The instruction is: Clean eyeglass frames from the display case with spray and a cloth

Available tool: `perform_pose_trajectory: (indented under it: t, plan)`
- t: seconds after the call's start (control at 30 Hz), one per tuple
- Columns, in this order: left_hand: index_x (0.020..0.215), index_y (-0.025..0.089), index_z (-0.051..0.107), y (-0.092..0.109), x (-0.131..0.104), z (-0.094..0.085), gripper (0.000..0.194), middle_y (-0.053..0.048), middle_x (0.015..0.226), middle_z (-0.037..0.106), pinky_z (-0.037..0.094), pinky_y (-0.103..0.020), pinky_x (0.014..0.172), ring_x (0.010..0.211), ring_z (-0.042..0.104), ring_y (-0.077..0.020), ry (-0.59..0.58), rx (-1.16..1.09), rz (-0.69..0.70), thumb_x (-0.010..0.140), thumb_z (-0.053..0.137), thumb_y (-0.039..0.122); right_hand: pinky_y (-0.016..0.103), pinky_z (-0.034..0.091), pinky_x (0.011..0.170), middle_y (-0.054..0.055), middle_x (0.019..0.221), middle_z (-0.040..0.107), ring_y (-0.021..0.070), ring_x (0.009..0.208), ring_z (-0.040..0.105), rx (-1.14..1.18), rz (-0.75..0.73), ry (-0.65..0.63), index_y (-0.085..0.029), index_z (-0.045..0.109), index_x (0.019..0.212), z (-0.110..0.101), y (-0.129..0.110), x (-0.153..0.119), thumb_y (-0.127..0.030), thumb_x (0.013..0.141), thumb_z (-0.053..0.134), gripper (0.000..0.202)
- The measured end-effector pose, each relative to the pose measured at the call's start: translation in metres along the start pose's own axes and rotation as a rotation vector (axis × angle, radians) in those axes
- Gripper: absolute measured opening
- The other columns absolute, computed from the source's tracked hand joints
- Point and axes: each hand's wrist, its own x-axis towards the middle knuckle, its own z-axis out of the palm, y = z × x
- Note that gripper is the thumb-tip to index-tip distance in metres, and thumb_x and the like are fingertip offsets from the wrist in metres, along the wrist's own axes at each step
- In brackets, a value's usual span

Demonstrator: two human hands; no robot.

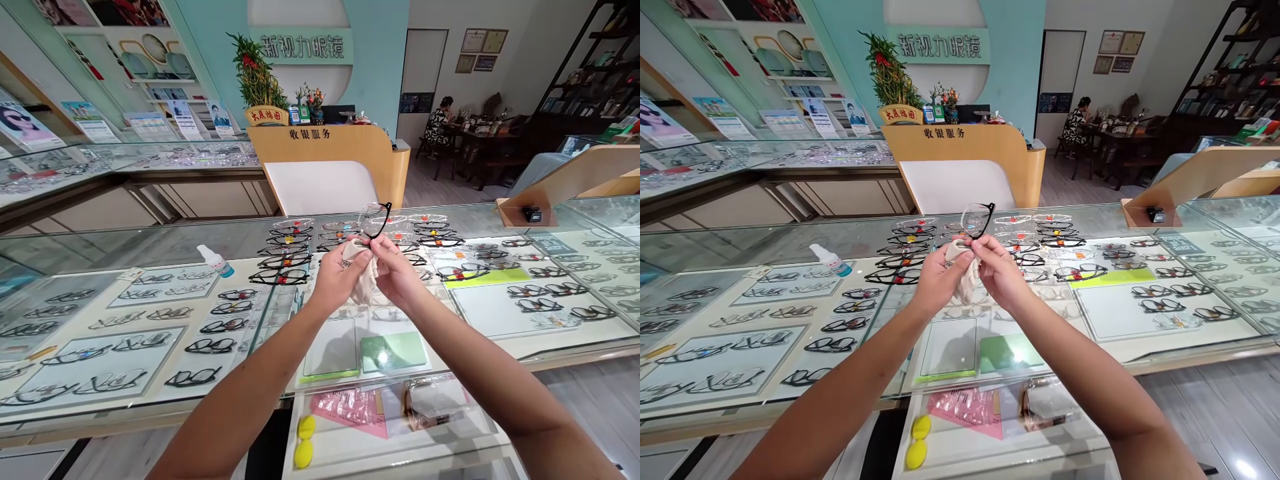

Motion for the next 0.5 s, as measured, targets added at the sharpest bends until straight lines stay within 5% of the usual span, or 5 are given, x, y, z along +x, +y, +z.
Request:
perform_pose_trajectory:
  t: [0.17, 0.33, 0.5]
  plan:
    - [0.096, 0.017, 0.078, -0.001, 0.0, 0.0, 0.061, -0.006, 0.097, 0.076, 0.053, -0.027, 0.073, 0.082, 0.065, -0.0175, 0.108, 0.017, 0.03, 0.084, 0.083, 0.076, 0.029, 0.055, 0.073, 0.0, 0.106, 0.083, 0.0198, 0.088, 0.072, -0.024, -0.004, -0.008, -0.028, 0.07, 0.083, 0.002, 0.001, -0.001, -0.05, 0.079, 0.096, 0.034]
    - [0.079, 0.018, 0.069, -0.007, 0.003, 0.0, 0.068, -0.001, 0.069, 0.062, 0.047, -0.027, 0.063, 0.066, 0.055, -0.0145, -0.043, -0.025, -0.024, 0.087, 0.074, 0.085, 0.028, 0.044, 0.06, 0.002, 0.109, 0.081, 0.0152, 0.074, 0.062, -0.05, 0.024, 0.021, -0.026, 0.068, 0.084, -0.009, -0.004, 0.005, -0.051, 0.077, 0.097, 0.039]
    - [0.08, 0.018, 0.07, -0.017, 0.01, -0.006, 0.073, -0.002, 0.071, 0.066, 0.05, -0.028, 0.066, 0.072, 0.063, -0.0169, -0.063, -0.117, -0.104, 0.079, 0.076, 0.091, 0.032, 0.053, 0.084, 0.003, 0.117, 0.078, 0.0216, 0.1, 0.068, -0.118, -0.043, 0.03, -0.027, 0.066, 0.085, -0.015, -0.015, 0.009, -0.056, 0.078, 0.095, 0.042]
